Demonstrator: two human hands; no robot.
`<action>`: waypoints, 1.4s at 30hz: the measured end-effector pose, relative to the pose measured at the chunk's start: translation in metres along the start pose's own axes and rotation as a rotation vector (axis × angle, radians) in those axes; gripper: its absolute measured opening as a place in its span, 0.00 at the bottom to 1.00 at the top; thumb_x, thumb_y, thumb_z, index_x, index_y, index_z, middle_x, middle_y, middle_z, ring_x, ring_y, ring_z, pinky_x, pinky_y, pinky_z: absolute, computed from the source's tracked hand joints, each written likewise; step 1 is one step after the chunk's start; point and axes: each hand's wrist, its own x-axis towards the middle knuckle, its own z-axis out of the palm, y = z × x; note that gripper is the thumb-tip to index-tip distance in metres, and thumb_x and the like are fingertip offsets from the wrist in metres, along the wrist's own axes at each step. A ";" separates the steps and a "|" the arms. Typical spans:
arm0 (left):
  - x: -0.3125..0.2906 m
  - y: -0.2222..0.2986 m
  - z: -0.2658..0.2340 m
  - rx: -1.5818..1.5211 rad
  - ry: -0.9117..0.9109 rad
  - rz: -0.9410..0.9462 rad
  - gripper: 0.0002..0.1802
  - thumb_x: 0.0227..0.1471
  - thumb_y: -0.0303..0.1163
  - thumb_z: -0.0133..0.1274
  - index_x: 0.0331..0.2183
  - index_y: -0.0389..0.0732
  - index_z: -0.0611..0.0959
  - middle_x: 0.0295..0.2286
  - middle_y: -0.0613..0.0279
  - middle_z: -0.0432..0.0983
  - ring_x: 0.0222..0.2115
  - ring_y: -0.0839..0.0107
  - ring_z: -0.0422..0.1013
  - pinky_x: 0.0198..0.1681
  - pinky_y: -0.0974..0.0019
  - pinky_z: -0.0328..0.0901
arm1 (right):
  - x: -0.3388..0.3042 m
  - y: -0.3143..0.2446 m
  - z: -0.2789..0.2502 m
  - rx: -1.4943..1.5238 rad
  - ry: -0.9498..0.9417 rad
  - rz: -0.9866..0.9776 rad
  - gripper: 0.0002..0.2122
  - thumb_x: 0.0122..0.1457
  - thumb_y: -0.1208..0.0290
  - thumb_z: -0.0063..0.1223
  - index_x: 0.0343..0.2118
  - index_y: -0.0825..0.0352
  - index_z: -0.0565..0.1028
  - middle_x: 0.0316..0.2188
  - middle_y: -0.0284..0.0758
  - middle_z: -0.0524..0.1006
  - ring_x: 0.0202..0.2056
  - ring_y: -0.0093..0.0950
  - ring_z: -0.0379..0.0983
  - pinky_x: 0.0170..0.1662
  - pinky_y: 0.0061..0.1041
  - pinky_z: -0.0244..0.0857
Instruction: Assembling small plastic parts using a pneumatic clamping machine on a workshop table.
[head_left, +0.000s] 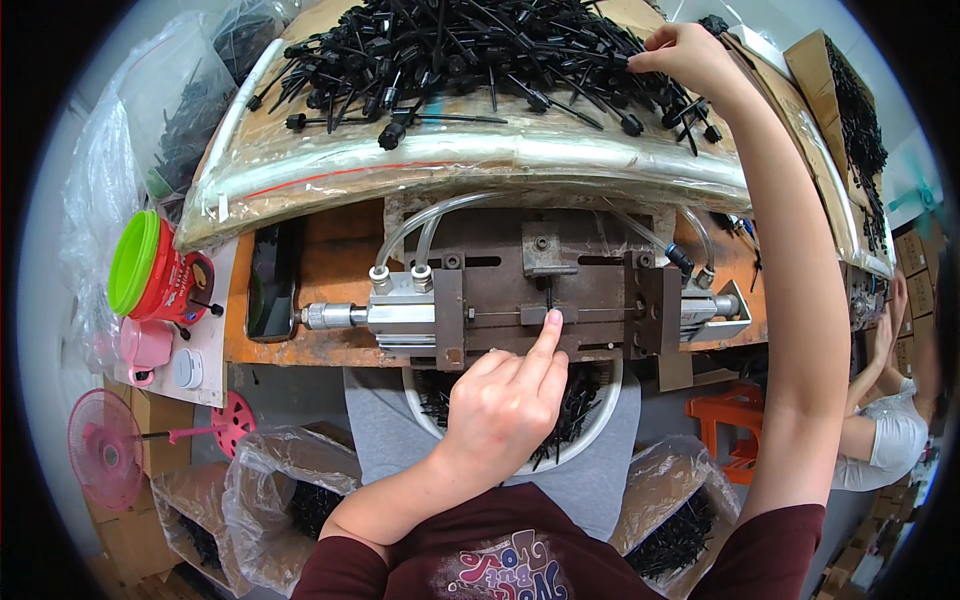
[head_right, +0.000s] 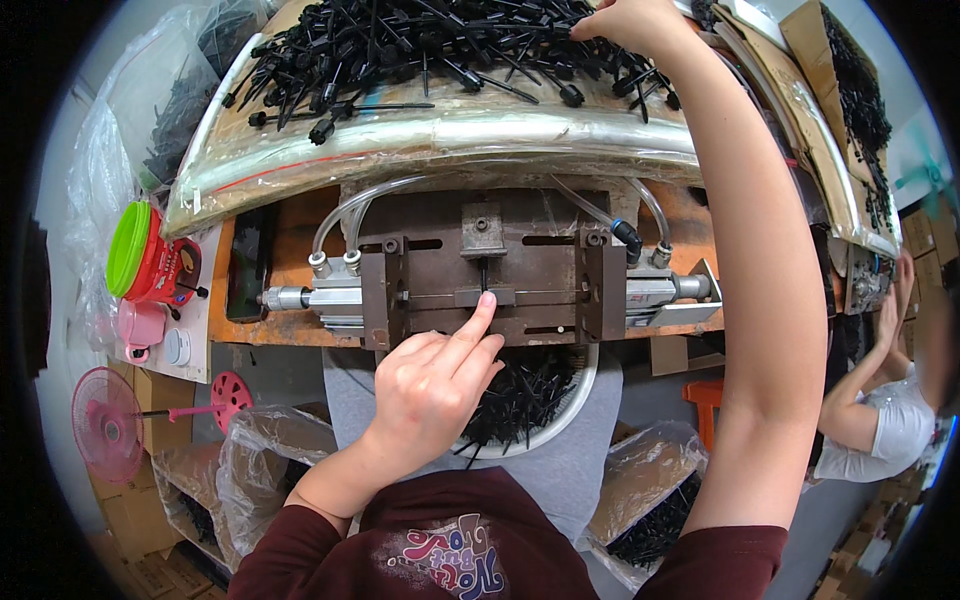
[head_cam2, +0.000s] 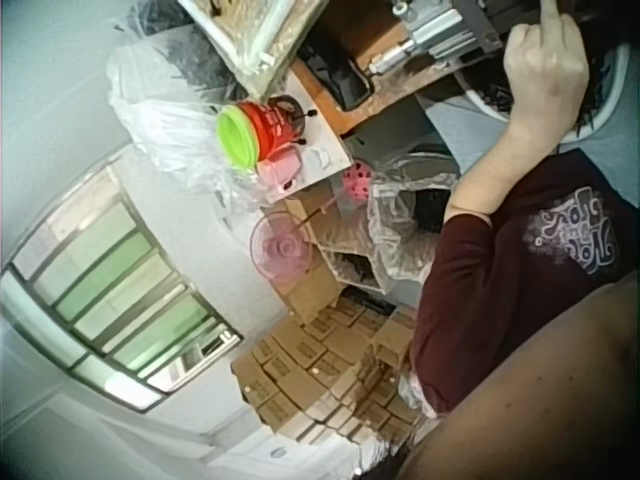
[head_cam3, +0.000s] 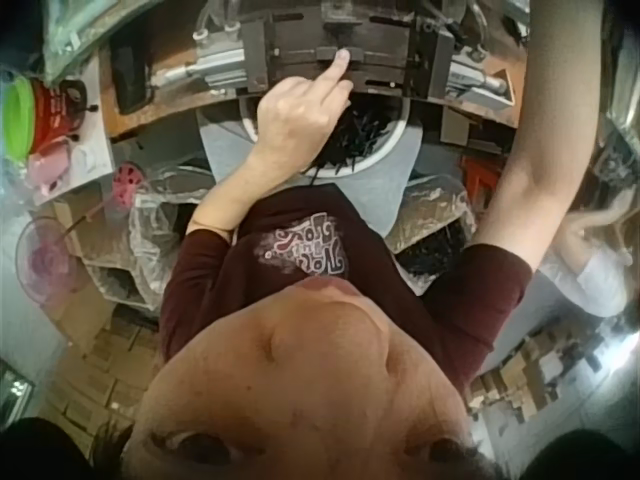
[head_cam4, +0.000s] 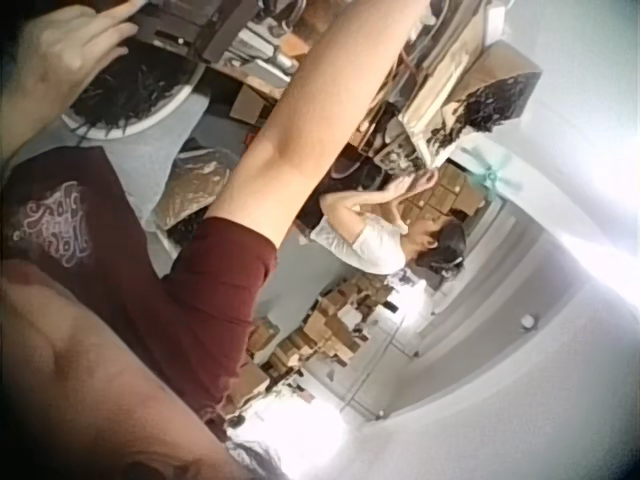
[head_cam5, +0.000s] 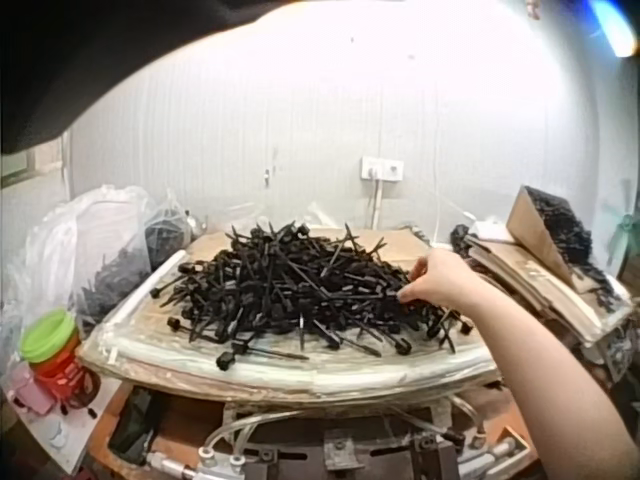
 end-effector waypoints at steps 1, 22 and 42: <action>0.000 0.000 0.001 0.001 0.007 0.004 0.13 0.36 0.28 0.66 0.30 0.36 0.84 0.46 0.51 0.78 0.23 0.70 0.75 0.30 0.70 0.68 | 0.004 0.004 0.003 0.017 0.005 -0.008 0.22 0.45 0.58 0.67 0.40 0.69 0.80 0.36 0.40 0.81 0.41 0.31 0.77 0.48 0.28 0.67; -0.005 -0.004 -0.002 -0.037 -0.012 0.005 0.13 0.37 0.28 0.66 0.30 0.38 0.84 0.47 0.53 0.78 0.20 0.70 0.73 0.26 0.71 0.67 | -0.032 -0.054 -0.004 -0.149 0.004 -0.295 0.16 0.45 0.74 0.64 0.39 0.72 0.79 0.36 0.46 0.81 0.41 0.39 0.78 0.47 0.31 0.71; -0.020 0.007 -0.038 -0.464 0.024 0.030 0.31 0.36 0.47 0.71 0.42 0.40 0.84 0.41 0.58 0.81 0.23 0.73 0.76 0.24 0.76 0.66 | -0.078 -0.012 -0.074 -0.658 0.177 -0.389 0.07 0.54 0.75 0.56 0.35 0.69 0.79 0.34 0.37 0.77 0.36 0.41 0.74 0.42 0.39 0.67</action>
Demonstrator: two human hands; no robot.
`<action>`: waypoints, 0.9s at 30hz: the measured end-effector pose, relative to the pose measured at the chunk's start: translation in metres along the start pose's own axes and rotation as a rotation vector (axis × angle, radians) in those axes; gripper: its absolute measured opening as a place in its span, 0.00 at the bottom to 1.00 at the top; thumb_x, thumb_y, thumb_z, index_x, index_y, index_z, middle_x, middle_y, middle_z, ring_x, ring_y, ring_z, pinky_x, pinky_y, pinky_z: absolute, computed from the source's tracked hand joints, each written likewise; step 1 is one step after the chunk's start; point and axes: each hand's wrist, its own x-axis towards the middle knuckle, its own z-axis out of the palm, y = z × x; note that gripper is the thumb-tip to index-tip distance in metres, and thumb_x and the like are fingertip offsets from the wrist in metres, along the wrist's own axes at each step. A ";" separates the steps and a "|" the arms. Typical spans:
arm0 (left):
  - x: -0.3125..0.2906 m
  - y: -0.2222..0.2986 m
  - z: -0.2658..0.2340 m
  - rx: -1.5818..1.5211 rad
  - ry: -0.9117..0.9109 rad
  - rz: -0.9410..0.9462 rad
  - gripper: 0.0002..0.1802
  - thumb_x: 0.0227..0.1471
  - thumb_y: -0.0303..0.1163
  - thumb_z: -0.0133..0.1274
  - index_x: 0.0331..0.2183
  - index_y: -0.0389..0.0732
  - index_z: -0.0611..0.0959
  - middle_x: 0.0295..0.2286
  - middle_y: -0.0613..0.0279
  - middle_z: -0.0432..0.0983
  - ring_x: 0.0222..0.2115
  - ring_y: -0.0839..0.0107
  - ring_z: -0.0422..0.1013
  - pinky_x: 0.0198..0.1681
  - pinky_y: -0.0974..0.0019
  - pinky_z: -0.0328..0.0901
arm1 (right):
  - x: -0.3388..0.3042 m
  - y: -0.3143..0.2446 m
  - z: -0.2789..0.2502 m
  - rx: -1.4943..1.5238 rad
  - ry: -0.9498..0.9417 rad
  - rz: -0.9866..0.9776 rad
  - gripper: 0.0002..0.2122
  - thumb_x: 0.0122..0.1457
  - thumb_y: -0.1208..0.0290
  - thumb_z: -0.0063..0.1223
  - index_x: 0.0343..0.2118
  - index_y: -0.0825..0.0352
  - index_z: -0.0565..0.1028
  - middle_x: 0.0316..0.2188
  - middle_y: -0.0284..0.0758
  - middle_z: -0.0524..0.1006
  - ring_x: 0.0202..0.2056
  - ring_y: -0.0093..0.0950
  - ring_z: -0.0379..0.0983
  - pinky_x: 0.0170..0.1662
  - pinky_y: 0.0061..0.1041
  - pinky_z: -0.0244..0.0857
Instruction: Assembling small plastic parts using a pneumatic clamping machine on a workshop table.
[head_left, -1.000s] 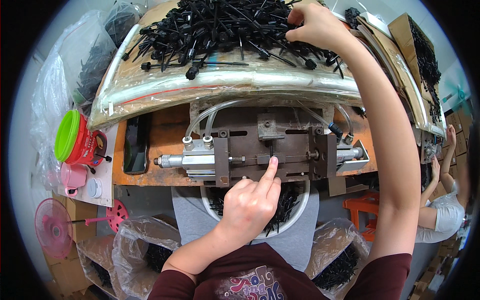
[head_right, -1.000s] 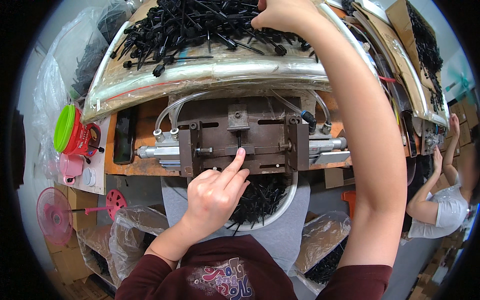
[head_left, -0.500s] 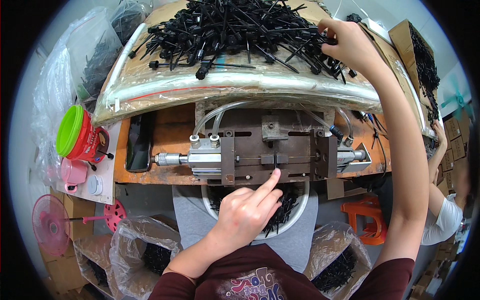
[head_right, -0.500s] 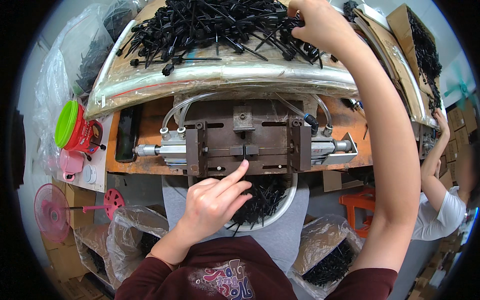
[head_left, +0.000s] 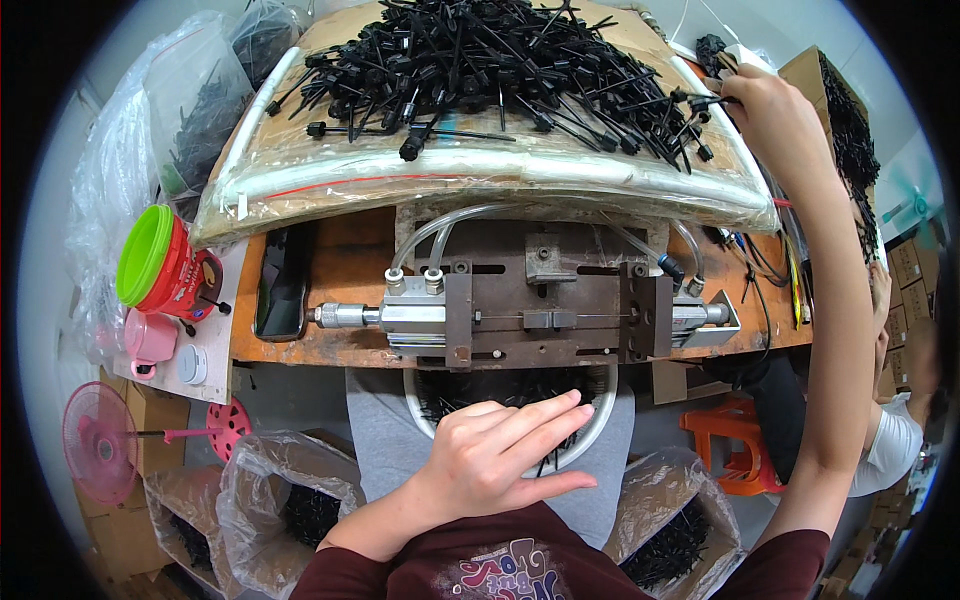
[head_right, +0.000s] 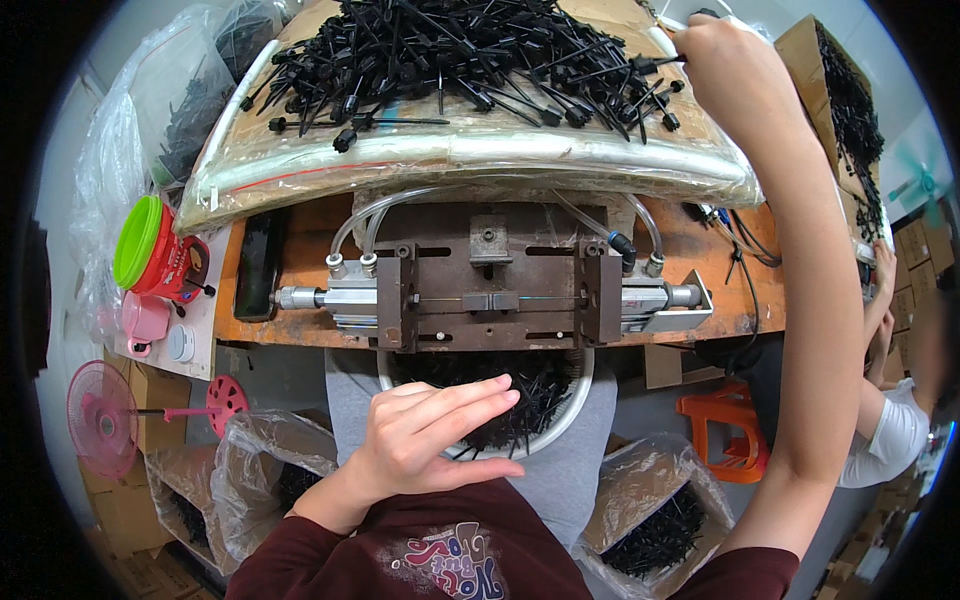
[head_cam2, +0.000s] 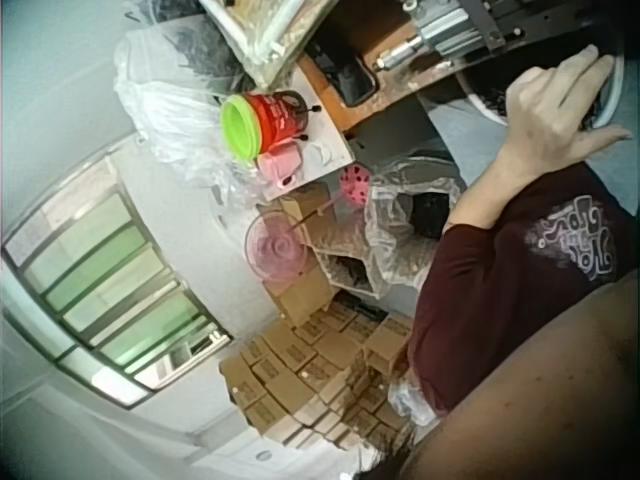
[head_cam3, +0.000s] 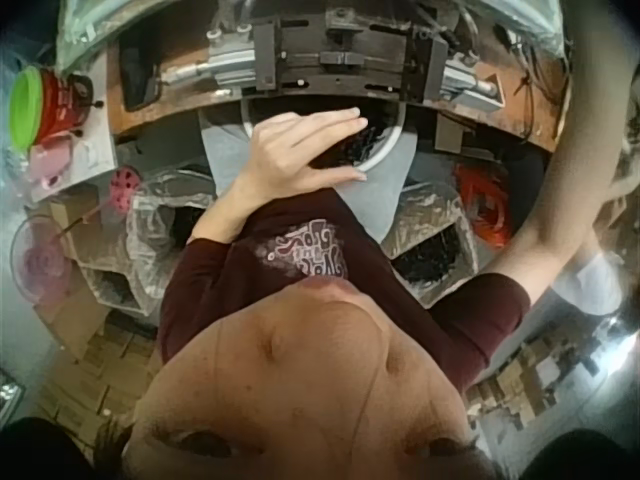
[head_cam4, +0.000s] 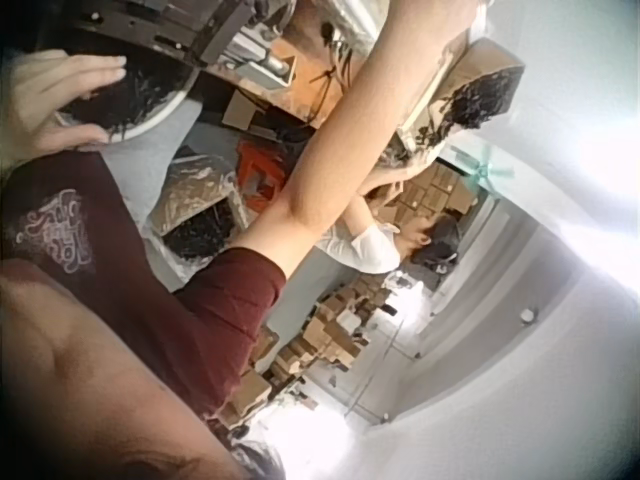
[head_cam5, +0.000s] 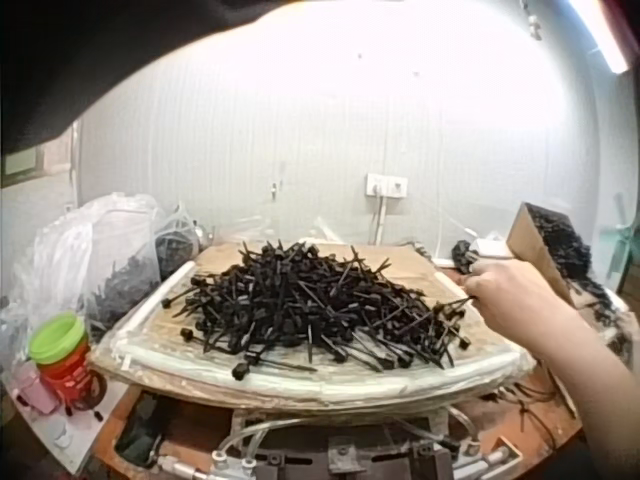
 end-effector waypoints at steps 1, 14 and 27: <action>0.001 0.000 0.001 -0.005 0.005 0.014 0.31 0.35 0.47 0.71 0.41 0.40 0.84 0.40 0.58 0.82 0.23 0.73 0.76 0.24 0.76 0.66 | -0.002 -0.001 0.001 -0.051 -0.024 0.010 0.07 0.54 0.75 0.56 0.35 0.69 0.78 0.34 0.37 0.77 0.36 0.41 0.74 0.42 0.39 0.67; 0.018 0.000 0.002 0.055 0.363 0.077 0.21 0.36 0.29 0.72 0.36 0.37 0.84 0.33 0.58 0.82 0.28 0.65 0.78 0.31 0.68 0.72 | -0.073 -0.094 -0.056 1.645 -0.280 0.537 0.10 0.57 0.67 0.58 0.33 0.71 0.78 0.25 0.39 0.80 0.17 0.22 0.76 0.20 0.15 0.66; 0.007 -0.008 0.009 0.039 0.209 0.046 0.16 0.38 0.24 0.66 0.35 0.37 0.84 0.32 0.59 0.80 0.31 0.63 0.77 0.32 0.65 0.72 | -0.173 -0.212 -0.055 1.966 -0.245 0.747 0.09 0.64 0.77 0.50 0.42 0.76 0.78 0.32 0.37 0.81 0.29 0.17 0.75 0.31 0.15 0.70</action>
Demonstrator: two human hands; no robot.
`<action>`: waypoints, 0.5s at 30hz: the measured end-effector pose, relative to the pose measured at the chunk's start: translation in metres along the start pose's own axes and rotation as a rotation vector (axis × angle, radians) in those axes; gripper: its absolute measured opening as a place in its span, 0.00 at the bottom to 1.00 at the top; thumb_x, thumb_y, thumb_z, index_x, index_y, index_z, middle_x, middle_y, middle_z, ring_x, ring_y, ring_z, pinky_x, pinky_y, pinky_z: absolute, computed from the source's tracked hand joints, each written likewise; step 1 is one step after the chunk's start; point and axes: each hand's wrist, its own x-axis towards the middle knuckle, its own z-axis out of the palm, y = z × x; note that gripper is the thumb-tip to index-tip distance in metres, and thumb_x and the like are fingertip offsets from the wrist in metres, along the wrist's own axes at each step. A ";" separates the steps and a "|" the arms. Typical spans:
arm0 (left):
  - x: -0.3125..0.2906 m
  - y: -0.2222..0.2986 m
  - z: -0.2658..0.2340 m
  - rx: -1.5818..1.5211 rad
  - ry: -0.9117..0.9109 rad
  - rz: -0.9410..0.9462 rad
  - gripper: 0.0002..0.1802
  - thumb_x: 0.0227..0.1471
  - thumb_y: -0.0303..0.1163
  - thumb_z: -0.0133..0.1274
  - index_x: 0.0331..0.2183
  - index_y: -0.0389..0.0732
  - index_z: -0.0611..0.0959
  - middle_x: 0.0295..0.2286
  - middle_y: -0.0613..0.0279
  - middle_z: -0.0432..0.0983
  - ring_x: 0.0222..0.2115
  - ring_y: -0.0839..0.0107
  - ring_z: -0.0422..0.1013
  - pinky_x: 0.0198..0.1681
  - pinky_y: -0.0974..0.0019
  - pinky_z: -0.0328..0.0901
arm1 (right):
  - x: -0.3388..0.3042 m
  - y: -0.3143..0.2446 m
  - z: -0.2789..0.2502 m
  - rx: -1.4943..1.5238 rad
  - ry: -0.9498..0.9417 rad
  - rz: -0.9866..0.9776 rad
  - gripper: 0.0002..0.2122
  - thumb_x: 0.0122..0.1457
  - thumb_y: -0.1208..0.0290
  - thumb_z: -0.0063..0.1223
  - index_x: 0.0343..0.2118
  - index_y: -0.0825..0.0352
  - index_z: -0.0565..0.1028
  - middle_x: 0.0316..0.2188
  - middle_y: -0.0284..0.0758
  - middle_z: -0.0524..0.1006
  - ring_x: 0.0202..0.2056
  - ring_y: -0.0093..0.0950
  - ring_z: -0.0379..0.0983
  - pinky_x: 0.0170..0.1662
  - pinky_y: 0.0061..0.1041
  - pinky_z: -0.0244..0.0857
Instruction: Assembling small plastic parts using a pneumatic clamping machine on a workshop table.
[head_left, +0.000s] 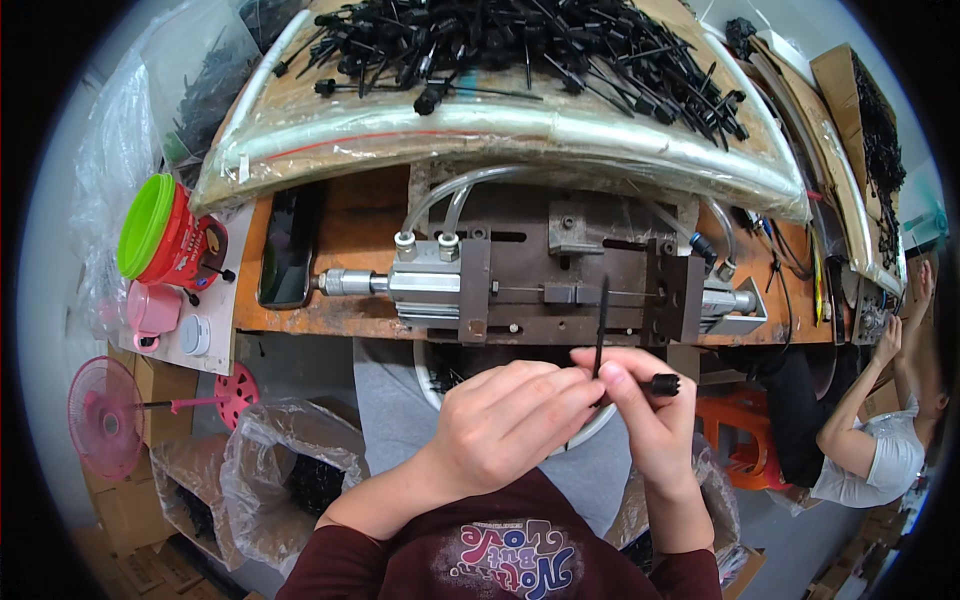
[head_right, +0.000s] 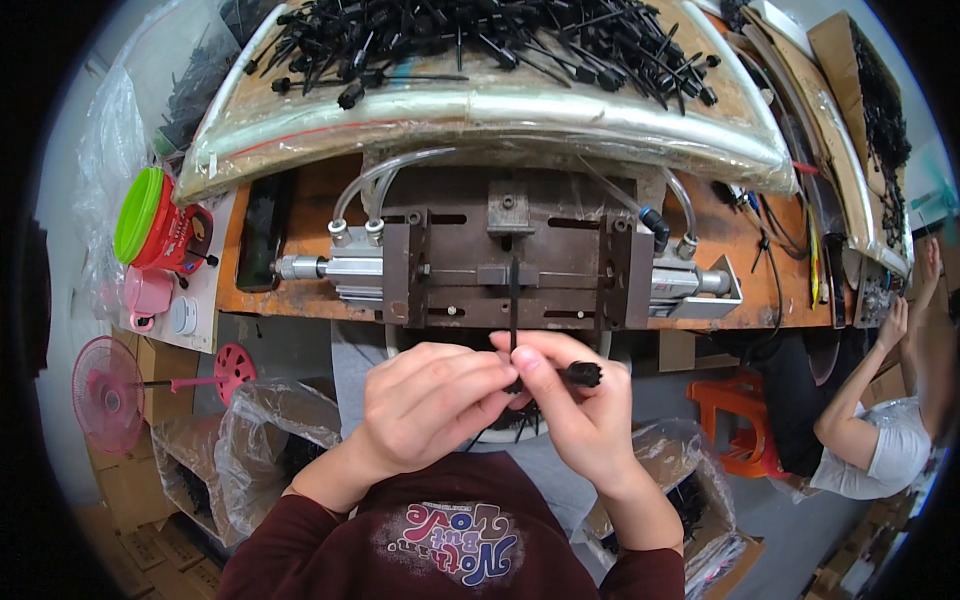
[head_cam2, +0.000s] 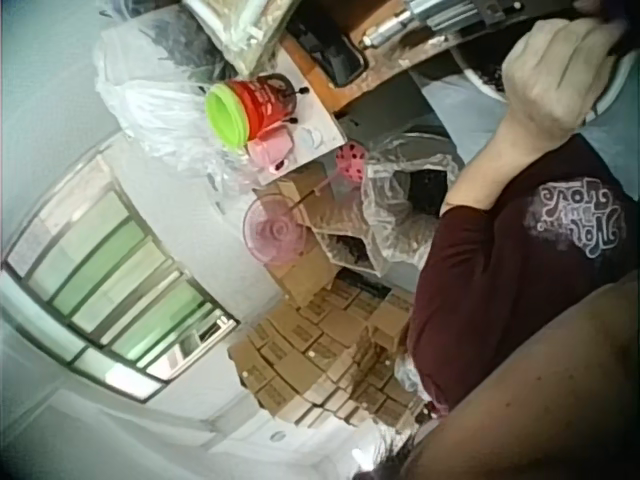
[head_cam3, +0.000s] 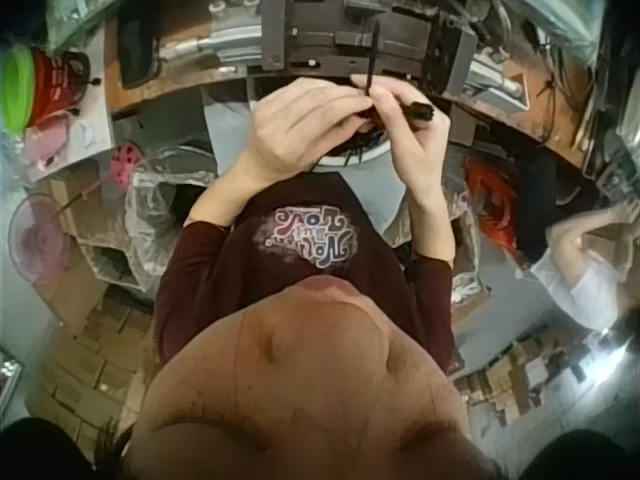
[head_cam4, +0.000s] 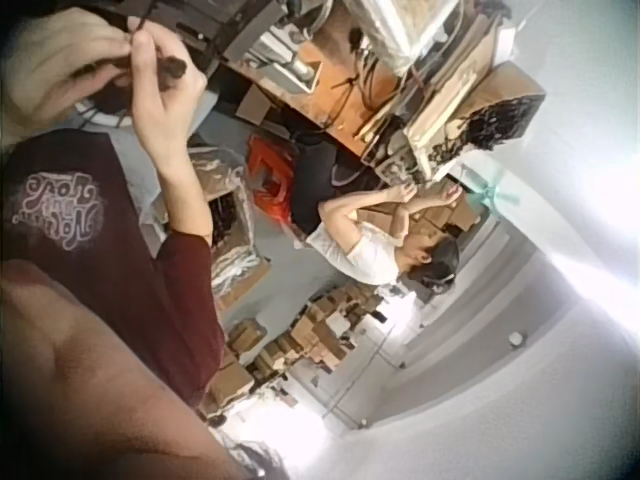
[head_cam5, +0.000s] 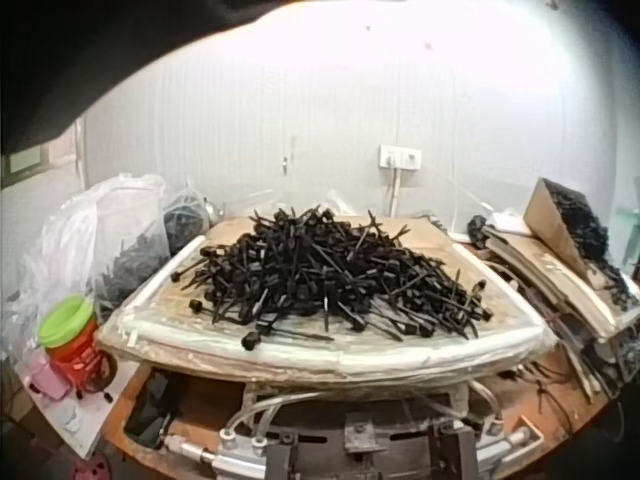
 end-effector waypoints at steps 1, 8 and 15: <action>0.000 0.000 0.001 -0.018 0.002 -0.037 0.16 0.38 0.23 0.66 0.36 0.36 0.84 0.32 0.59 0.80 0.31 0.62 0.77 0.32 0.65 0.72 | -0.001 0.007 0.000 0.019 0.065 -0.038 0.09 0.65 0.77 0.49 0.43 0.76 0.77 0.34 0.37 0.80 0.29 0.18 0.74 0.31 0.16 0.70; -0.008 -0.008 0.006 0.202 -0.200 -0.089 0.15 0.42 0.24 0.62 0.37 0.34 0.83 0.41 0.56 0.78 0.31 0.63 0.75 0.33 0.65 0.70 | -0.007 0.010 -0.023 0.053 0.009 -0.163 0.39 0.59 0.41 0.47 0.54 0.82 0.67 0.49 0.49 0.70 0.43 0.30 0.73 0.34 0.24 0.74; 0.001 -0.009 0.015 0.407 -0.293 -0.085 0.13 0.44 0.28 0.60 0.36 0.36 0.84 0.49 0.55 0.76 0.25 0.71 0.75 0.31 0.70 0.68 | -0.018 -0.006 -0.015 0.079 0.011 -0.223 0.45 0.60 0.35 0.34 0.61 0.82 0.55 0.56 0.61 0.63 0.52 0.44 0.69 0.41 0.33 0.76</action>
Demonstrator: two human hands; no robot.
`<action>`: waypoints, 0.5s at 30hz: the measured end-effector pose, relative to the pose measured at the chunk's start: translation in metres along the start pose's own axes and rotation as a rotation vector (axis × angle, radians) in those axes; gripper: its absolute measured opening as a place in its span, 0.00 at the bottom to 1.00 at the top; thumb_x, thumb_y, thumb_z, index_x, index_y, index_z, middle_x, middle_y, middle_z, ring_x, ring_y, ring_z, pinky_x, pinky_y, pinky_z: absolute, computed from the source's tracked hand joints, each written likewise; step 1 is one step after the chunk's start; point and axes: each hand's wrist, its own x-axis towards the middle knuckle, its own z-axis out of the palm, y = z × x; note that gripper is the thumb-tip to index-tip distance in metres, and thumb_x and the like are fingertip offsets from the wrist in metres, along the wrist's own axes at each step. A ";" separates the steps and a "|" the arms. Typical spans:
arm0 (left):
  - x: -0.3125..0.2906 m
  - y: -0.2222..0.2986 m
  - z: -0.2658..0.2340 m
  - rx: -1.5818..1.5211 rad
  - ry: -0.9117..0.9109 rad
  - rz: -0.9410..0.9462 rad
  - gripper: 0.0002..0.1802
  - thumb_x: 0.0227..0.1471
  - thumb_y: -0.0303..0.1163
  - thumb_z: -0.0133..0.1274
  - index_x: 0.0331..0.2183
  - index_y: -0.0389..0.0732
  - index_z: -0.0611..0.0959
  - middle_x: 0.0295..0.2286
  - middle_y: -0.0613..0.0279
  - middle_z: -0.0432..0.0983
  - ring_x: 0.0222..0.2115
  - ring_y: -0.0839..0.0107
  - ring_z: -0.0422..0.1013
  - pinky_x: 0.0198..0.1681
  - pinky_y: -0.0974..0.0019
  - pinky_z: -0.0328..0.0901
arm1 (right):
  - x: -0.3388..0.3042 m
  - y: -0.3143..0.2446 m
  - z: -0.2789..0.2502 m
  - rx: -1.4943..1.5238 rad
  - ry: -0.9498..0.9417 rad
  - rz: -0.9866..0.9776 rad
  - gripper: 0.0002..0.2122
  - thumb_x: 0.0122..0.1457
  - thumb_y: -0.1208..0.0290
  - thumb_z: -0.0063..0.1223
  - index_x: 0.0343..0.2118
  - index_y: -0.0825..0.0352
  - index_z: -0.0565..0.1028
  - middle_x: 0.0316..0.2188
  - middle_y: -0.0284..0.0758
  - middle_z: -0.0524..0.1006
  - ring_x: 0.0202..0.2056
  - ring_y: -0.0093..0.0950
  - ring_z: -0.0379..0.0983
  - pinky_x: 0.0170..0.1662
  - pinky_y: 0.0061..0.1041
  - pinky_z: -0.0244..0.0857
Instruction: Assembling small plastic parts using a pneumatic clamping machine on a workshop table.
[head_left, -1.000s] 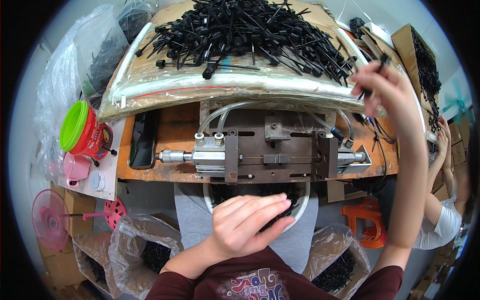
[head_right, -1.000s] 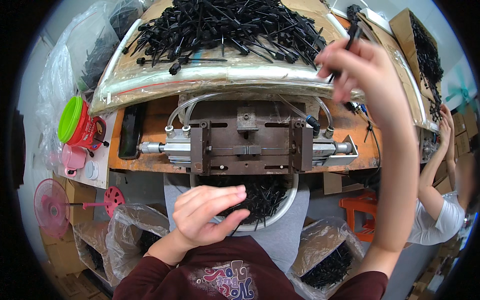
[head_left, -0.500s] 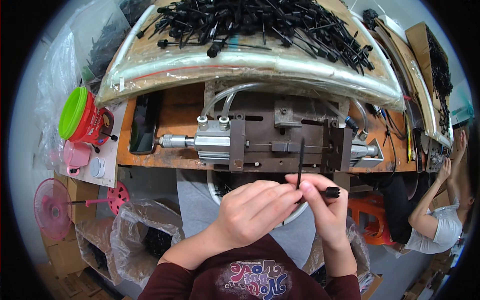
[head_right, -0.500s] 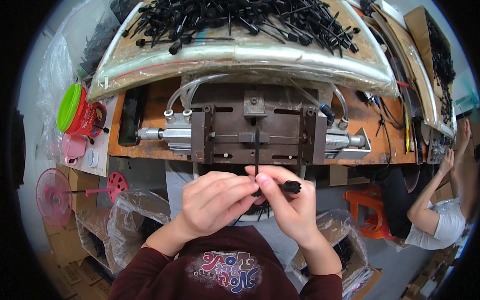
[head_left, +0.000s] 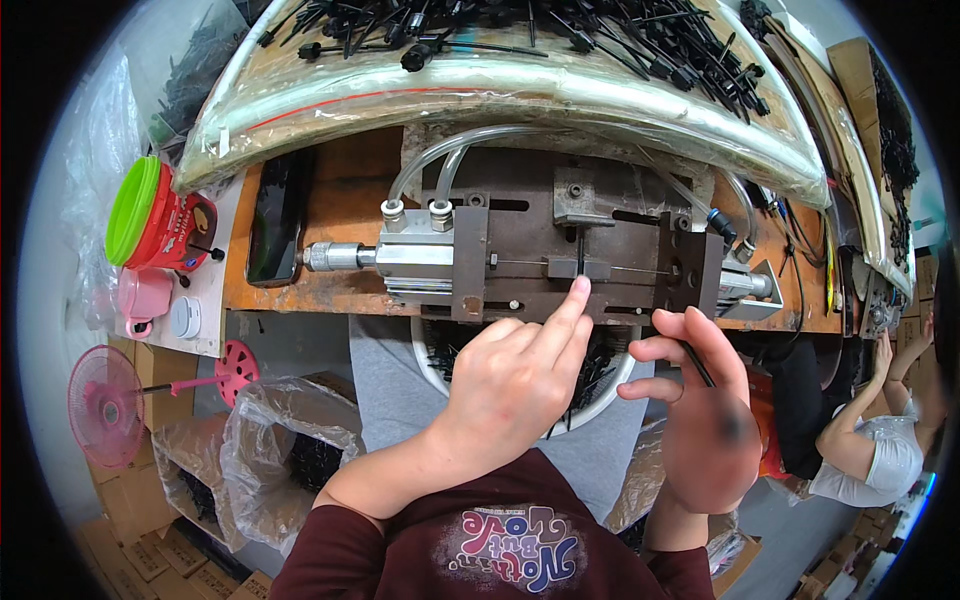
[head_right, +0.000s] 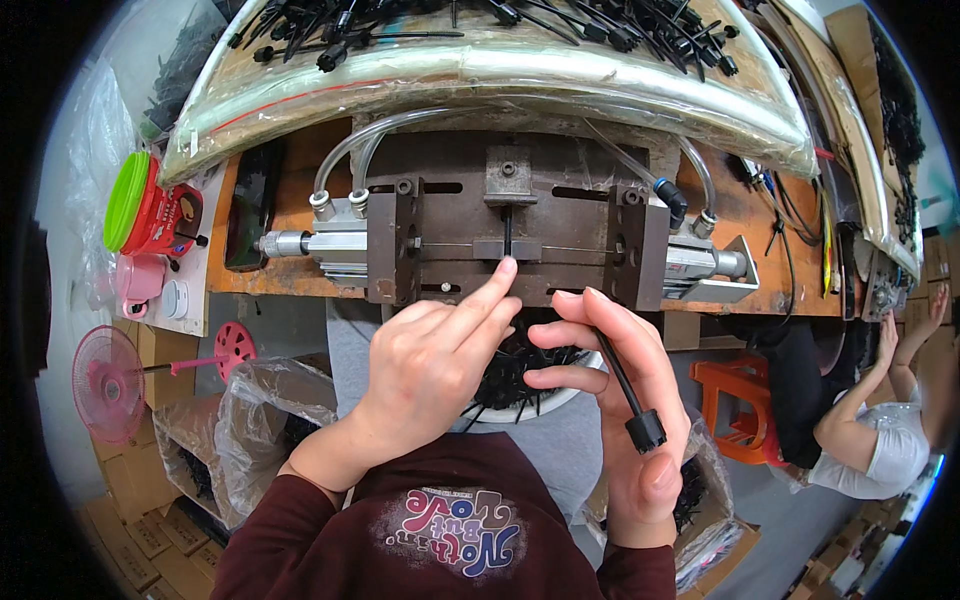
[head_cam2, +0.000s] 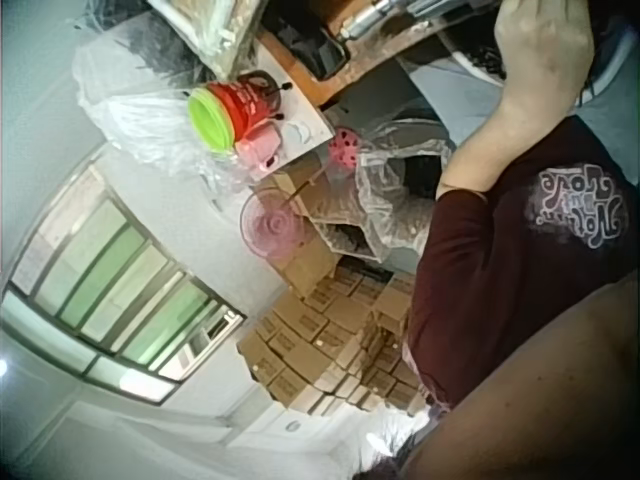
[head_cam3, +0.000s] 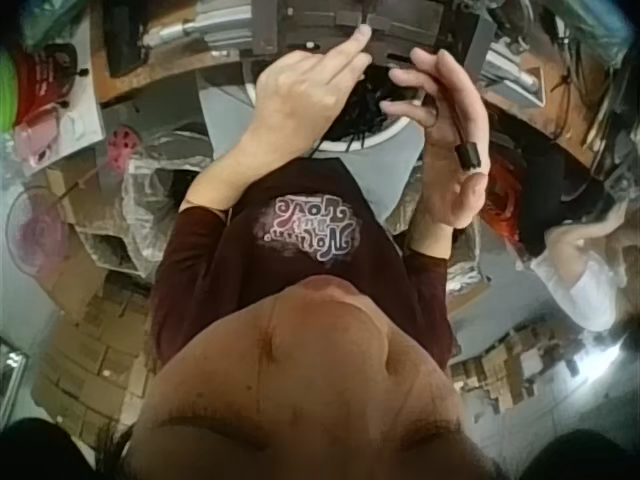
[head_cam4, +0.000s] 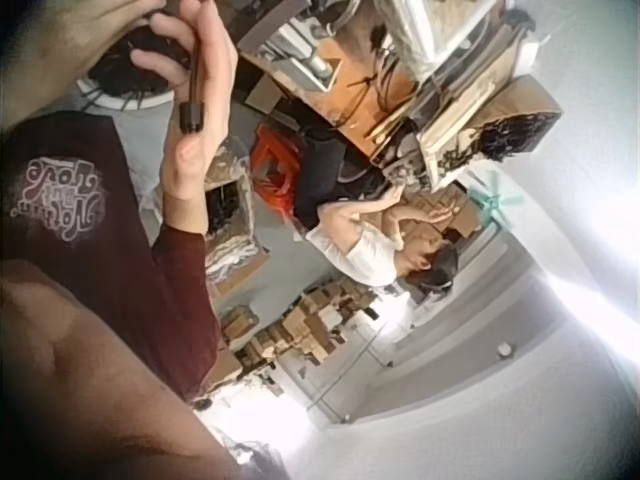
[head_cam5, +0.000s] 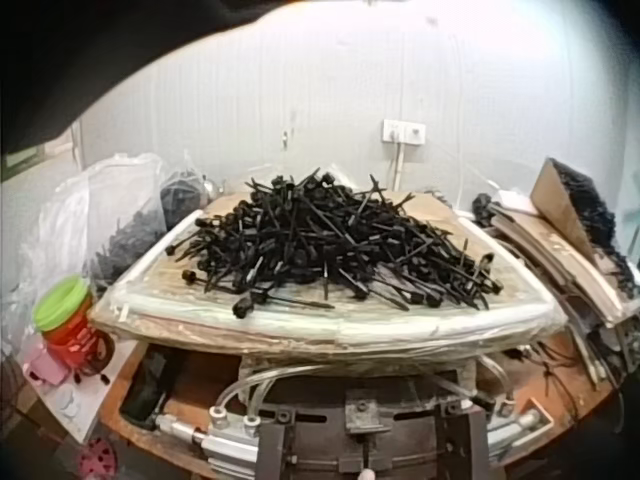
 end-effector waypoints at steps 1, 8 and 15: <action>0.002 0.000 0.000 0.018 -0.010 -0.010 0.13 0.44 0.28 0.60 0.36 0.36 0.84 0.49 0.55 0.76 0.24 0.72 0.74 0.31 0.71 0.68 | 0.000 0.001 -0.002 0.001 0.017 -0.003 0.44 0.60 0.36 0.36 0.60 0.81 0.56 0.56 0.61 0.63 0.52 0.44 0.69 0.41 0.33 0.76; 0.005 0.000 -0.001 0.004 -0.022 -0.018 0.12 0.43 0.28 0.62 0.35 0.37 0.84 0.48 0.57 0.77 0.22 0.71 0.74 0.29 0.71 0.68 | -0.002 0.015 -0.018 -0.064 0.006 -0.204 0.22 0.43 0.86 0.66 0.41 0.71 0.66 0.52 0.60 0.68 0.49 0.42 0.75 0.42 0.34 0.77; 0.005 -0.003 0.000 -0.036 -0.019 -0.014 0.13 0.42 0.27 0.62 0.35 0.37 0.84 0.48 0.57 0.77 0.20 0.71 0.72 0.28 0.70 0.68 | 0.000 0.016 -0.004 -0.834 -0.025 -0.451 0.16 0.38 0.82 0.70 0.33 0.69 0.80 0.42 0.43 0.78 0.36 0.36 0.79 0.37 0.28 0.75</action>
